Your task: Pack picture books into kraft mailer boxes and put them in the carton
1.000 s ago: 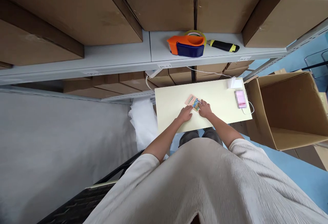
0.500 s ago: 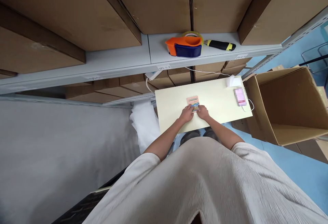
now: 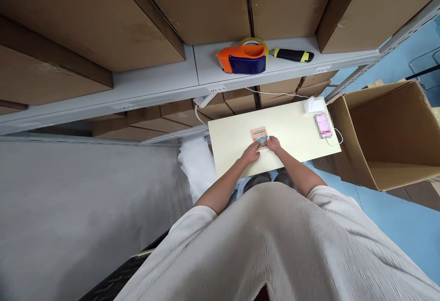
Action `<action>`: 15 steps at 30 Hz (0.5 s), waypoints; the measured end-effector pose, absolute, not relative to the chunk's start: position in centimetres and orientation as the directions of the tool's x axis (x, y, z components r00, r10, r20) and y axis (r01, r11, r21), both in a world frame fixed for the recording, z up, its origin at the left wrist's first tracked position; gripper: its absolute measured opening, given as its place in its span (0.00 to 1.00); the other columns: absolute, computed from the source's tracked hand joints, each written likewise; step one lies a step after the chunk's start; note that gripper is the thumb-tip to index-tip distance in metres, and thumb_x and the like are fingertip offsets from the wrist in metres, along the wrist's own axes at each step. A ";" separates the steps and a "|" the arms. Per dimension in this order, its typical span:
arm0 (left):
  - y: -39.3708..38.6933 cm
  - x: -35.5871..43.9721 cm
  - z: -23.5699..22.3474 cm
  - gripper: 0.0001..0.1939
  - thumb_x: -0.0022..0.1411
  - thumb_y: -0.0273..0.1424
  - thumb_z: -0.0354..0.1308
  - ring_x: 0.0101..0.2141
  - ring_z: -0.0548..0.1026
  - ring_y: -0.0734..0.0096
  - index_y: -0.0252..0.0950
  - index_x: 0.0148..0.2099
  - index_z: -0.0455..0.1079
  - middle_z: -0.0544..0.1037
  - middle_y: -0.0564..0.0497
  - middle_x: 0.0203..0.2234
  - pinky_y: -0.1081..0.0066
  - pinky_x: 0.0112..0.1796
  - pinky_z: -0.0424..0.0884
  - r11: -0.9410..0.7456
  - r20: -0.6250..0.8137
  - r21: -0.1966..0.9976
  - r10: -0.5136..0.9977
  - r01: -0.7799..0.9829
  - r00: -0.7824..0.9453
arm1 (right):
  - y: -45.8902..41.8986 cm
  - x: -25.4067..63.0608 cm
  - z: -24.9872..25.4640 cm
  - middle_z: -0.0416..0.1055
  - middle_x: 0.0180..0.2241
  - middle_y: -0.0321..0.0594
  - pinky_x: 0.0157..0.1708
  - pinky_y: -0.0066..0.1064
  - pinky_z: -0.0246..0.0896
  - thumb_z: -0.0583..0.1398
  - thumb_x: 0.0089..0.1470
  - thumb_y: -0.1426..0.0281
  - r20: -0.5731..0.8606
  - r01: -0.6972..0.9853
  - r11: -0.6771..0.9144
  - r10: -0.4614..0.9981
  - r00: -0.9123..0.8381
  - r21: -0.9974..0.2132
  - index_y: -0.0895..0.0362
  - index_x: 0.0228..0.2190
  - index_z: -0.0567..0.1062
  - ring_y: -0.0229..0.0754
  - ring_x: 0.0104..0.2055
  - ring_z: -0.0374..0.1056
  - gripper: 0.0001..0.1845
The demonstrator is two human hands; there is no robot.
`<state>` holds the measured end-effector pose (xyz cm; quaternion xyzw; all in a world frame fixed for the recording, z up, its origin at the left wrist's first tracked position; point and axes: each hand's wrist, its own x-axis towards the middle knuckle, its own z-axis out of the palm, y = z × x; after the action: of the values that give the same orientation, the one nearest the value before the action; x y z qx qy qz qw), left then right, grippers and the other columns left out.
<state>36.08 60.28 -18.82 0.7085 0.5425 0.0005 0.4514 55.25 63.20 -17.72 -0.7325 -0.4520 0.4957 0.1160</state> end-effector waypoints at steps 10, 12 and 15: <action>59.8 36.7 -17.2 0.34 0.74 0.30 0.57 0.66 0.77 0.48 0.40 0.79 0.64 0.77 0.42 0.70 0.52 0.67 0.73 0.150 -0.470 0.753 0.804 0.640 0.365 | 63.4 54.2 -16.8 0.84 0.43 0.43 0.44 0.33 0.74 0.65 0.57 0.68 -0.600 0.564 -0.580 0.780 0.176 -0.588 0.53 0.38 0.77 0.47 0.45 0.80 0.06; 60.1 37.2 -16.8 0.31 0.77 0.31 0.53 0.65 0.79 0.52 0.43 0.79 0.63 0.78 0.46 0.69 0.54 0.66 0.74 0.233 -0.481 0.776 0.820 0.585 0.311 | 63.2 54.1 -16.1 0.84 0.42 0.41 0.45 0.33 0.74 0.66 0.59 0.66 -0.571 0.574 -0.556 0.802 0.178 -0.601 0.52 0.38 0.76 0.47 0.45 0.79 0.05; 61.0 38.0 -16.3 0.28 0.83 0.36 0.47 0.66 0.79 0.59 0.44 0.79 0.63 0.78 0.47 0.70 0.59 0.65 0.74 0.327 -0.474 0.808 0.855 0.490 0.210 | 63.1 54.2 -15.2 0.84 0.42 0.40 0.47 0.34 0.74 0.61 0.67 0.60 -0.494 0.545 -0.493 0.855 0.158 -0.678 0.51 0.39 0.77 0.46 0.45 0.79 0.09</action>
<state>38.00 61.03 -16.28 0.5551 0.6058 0.1679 0.5446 54.16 63.08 -15.18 -0.7408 -0.4724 0.4446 0.1744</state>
